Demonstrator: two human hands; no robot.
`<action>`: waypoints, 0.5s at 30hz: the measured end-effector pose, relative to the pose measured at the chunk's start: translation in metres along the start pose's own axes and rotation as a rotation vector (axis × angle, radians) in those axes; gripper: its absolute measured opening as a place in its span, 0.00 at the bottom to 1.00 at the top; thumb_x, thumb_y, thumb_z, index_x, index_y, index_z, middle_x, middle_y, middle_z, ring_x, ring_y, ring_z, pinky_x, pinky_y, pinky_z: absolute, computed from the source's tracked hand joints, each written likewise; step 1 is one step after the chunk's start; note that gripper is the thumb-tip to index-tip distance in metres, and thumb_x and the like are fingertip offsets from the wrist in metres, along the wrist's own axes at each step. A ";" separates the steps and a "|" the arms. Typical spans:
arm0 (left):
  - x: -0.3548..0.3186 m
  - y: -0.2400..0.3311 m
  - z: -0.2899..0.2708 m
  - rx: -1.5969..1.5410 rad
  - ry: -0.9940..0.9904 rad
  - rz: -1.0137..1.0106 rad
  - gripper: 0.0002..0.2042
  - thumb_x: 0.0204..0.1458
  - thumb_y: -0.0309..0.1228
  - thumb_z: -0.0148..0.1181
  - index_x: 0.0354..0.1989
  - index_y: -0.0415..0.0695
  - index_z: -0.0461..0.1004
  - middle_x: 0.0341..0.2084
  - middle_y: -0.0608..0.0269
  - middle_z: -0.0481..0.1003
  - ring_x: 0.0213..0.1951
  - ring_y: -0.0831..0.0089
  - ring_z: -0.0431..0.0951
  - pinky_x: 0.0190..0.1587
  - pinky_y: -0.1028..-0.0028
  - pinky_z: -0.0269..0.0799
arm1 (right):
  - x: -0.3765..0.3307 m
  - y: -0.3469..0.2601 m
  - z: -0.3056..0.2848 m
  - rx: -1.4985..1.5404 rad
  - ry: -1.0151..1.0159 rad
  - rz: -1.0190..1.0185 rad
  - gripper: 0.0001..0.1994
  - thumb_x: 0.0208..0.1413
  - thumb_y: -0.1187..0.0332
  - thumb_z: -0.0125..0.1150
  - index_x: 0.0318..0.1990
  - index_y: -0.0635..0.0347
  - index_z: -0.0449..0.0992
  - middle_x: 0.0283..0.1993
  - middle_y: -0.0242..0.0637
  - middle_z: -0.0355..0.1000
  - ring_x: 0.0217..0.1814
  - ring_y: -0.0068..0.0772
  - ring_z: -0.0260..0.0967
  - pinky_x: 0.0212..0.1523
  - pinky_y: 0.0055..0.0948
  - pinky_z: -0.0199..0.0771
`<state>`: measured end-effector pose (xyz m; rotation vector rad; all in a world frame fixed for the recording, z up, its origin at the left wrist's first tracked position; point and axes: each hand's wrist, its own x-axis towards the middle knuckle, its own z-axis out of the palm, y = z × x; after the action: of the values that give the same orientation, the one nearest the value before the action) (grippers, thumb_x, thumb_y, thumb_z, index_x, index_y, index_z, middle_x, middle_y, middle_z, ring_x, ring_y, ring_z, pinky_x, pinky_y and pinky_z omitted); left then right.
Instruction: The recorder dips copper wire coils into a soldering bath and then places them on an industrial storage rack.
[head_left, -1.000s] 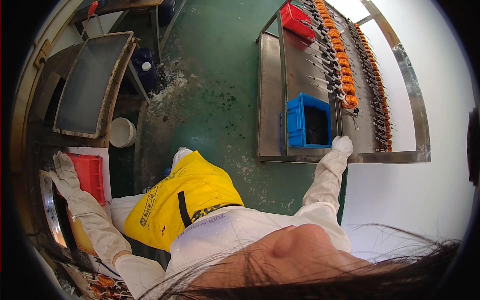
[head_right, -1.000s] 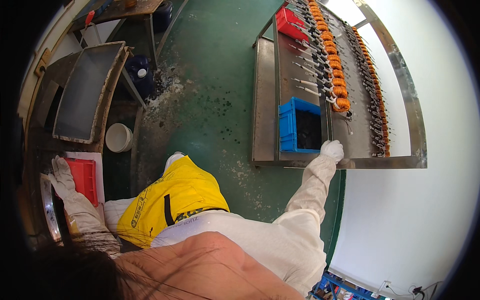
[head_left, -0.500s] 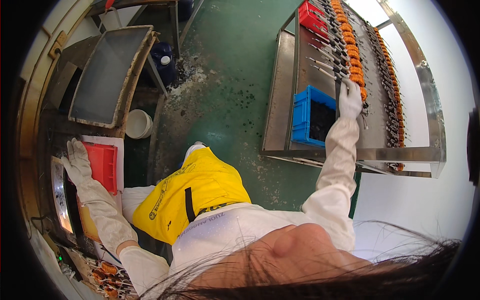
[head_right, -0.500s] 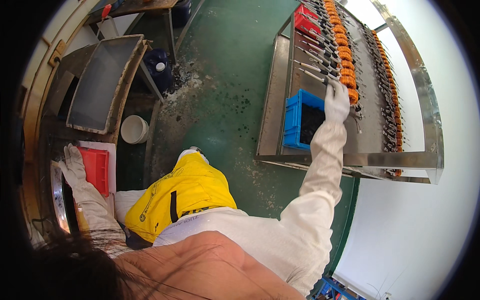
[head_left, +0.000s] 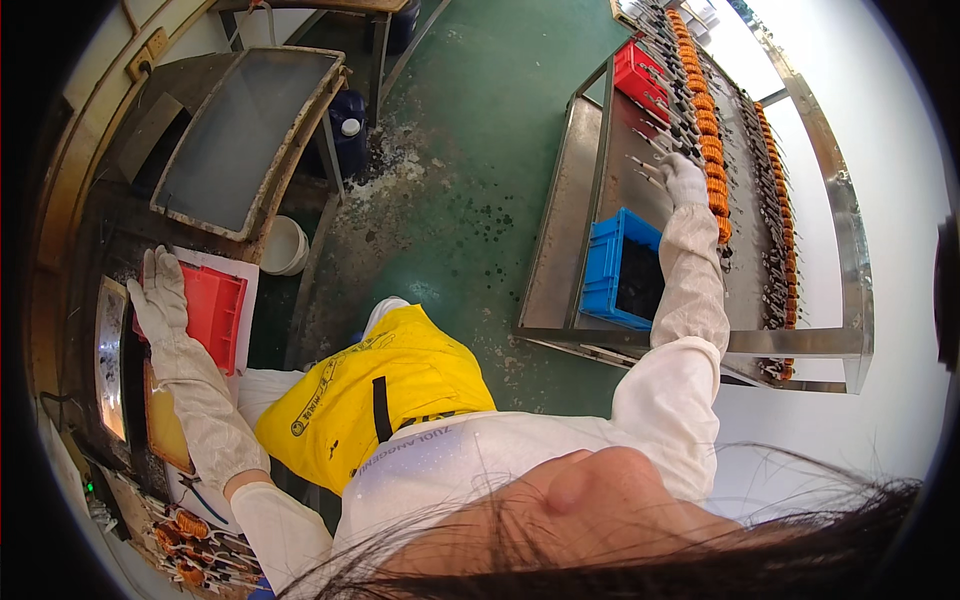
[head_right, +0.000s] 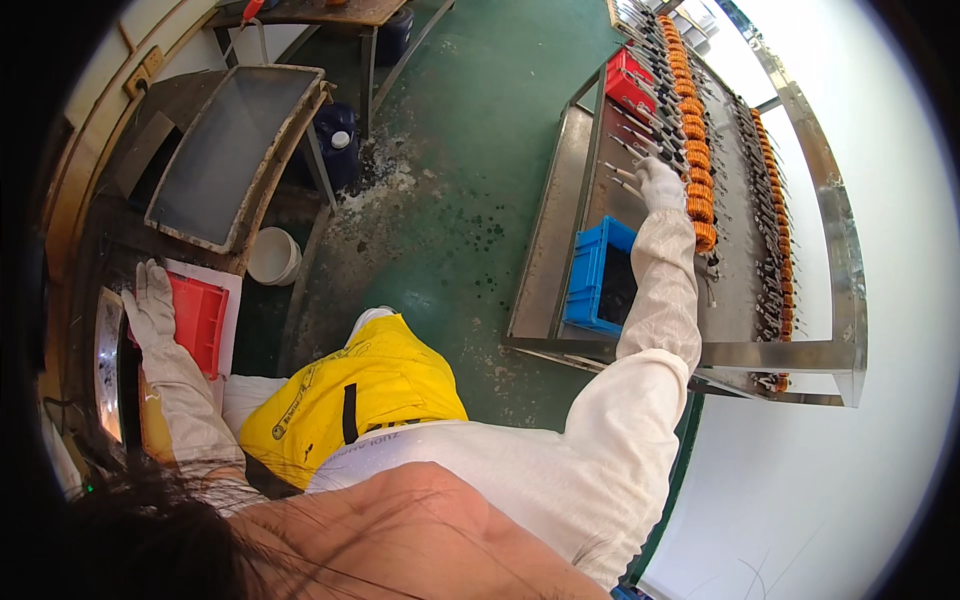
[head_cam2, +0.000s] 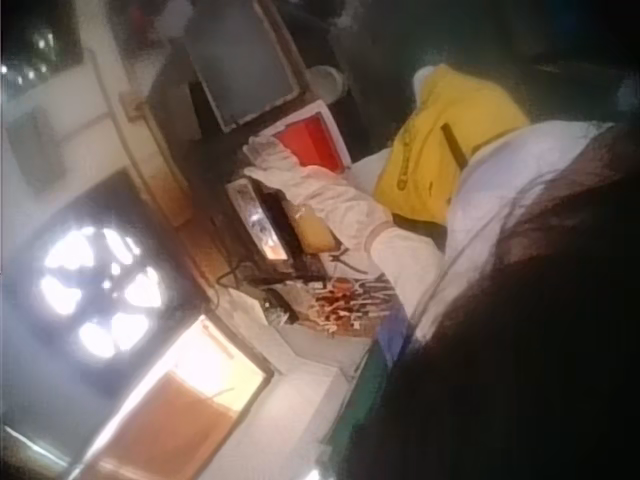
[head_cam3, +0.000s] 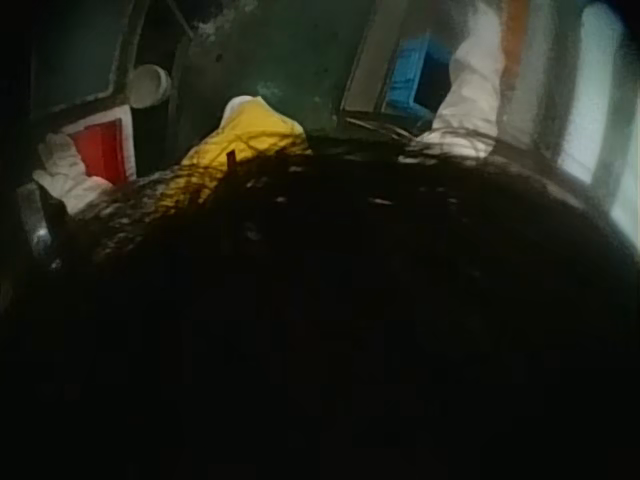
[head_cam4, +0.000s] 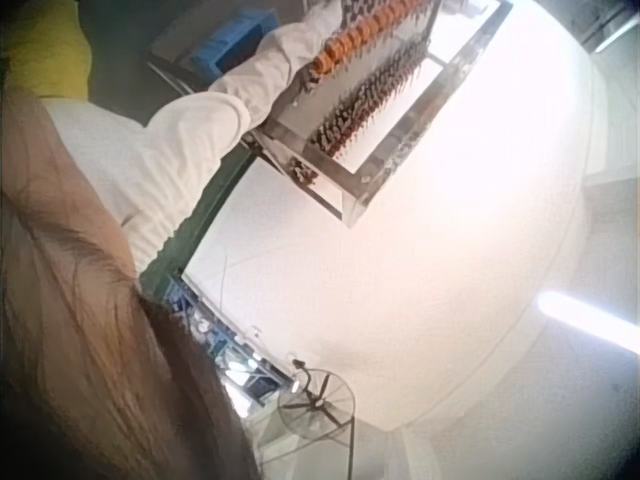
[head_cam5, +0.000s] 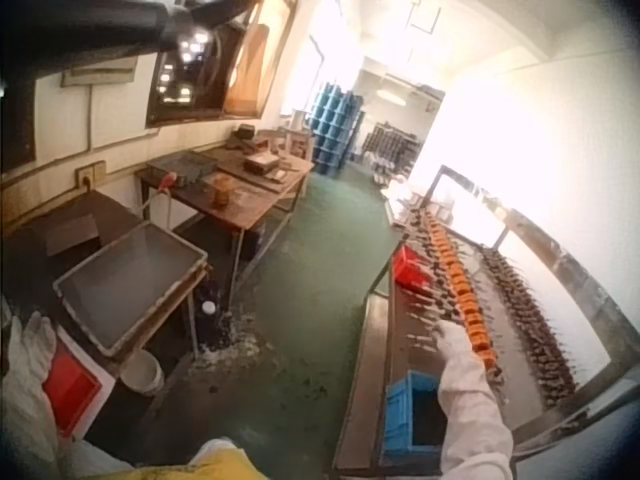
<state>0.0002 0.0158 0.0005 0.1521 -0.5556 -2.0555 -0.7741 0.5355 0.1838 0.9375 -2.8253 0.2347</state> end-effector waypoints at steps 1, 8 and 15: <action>0.001 -0.001 0.001 0.003 0.016 0.001 0.31 0.67 0.48 0.41 0.67 0.32 0.56 0.64 0.38 0.61 0.62 0.47 0.67 0.65 0.53 0.67 | -0.001 -0.002 -0.004 0.042 0.067 0.058 0.09 0.58 0.61 0.59 0.42 0.52 0.79 0.40 0.46 0.78 0.46 0.47 0.76 0.48 0.40 0.74; -0.002 -0.003 0.014 -0.038 -0.022 -0.004 0.32 0.66 0.50 0.42 0.65 0.29 0.58 0.62 0.36 0.64 0.60 0.48 0.69 0.64 0.53 0.68 | -0.009 -0.054 -0.043 0.144 0.035 -0.130 0.10 0.60 0.62 0.58 0.45 0.51 0.80 0.40 0.43 0.79 0.45 0.44 0.77 0.48 0.37 0.75; -0.004 -0.008 0.066 -0.063 -0.019 -0.084 0.31 0.66 0.50 0.43 0.63 0.31 0.61 0.60 0.36 0.65 0.60 0.48 0.70 0.62 0.54 0.69 | 0.000 -0.104 -0.030 0.015 0.010 -0.391 0.16 0.61 0.71 0.53 0.56 0.48 0.75 0.55 0.38 0.74 0.55 0.44 0.72 0.54 0.36 0.72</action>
<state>-0.0258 0.0440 0.0546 0.1206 -0.5023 -2.1552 -0.7087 0.4586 0.2232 1.4556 -2.5621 0.2086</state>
